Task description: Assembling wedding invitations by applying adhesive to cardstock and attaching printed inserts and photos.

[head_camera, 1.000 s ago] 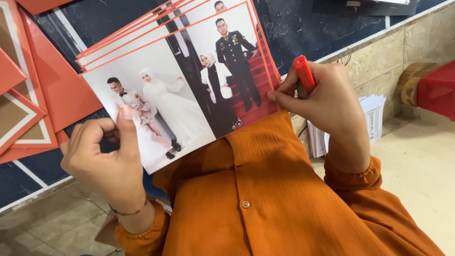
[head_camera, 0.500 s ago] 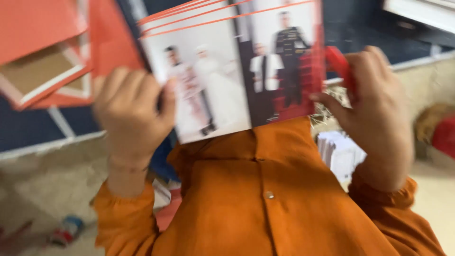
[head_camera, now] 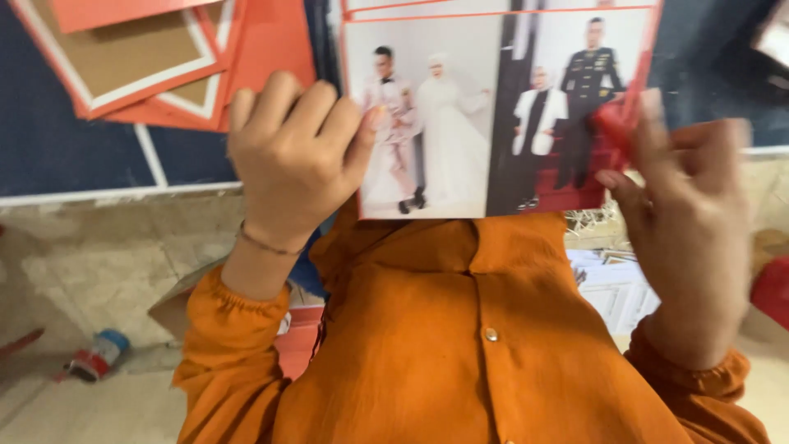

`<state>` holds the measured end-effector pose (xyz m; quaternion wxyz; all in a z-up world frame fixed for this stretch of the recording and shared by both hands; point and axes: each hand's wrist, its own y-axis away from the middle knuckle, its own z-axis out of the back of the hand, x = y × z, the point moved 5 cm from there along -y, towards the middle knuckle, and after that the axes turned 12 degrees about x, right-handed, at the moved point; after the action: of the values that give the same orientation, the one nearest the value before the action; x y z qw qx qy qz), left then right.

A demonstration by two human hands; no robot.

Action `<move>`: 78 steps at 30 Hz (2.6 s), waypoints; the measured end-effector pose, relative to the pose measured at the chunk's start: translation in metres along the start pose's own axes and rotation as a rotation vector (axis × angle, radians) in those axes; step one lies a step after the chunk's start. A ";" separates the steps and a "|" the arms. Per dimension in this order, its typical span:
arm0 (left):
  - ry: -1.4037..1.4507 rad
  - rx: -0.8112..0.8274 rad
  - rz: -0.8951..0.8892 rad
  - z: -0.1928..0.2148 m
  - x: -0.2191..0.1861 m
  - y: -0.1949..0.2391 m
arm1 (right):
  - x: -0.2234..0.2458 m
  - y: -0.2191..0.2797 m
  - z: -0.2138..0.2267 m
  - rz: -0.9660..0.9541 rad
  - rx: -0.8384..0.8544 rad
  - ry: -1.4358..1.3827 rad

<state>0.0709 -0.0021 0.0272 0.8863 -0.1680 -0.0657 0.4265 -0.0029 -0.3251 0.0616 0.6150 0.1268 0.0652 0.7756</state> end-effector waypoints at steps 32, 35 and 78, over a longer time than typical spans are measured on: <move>0.236 -0.186 0.155 0.012 -0.071 0.045 | 0.091 -0.078 -0.033 0.721 0.038 0.067; 0.230 -0.188 0.169 0.008 -0.074 0.051 | 0.107 -0.140 -0.024 0.626 -0.040 0.019; 1.987 -0.584 0.109 -0.068 0.038 -0.054 | -0.011 0.010 0.035 -0.077 -0.472 0.078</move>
<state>0.1521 -0.0209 -0.0184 0.4449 -0.6551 0.6020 0.1027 -0.0007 -0.3397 0.0965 0.6536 -0.0531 -0.0896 0.7497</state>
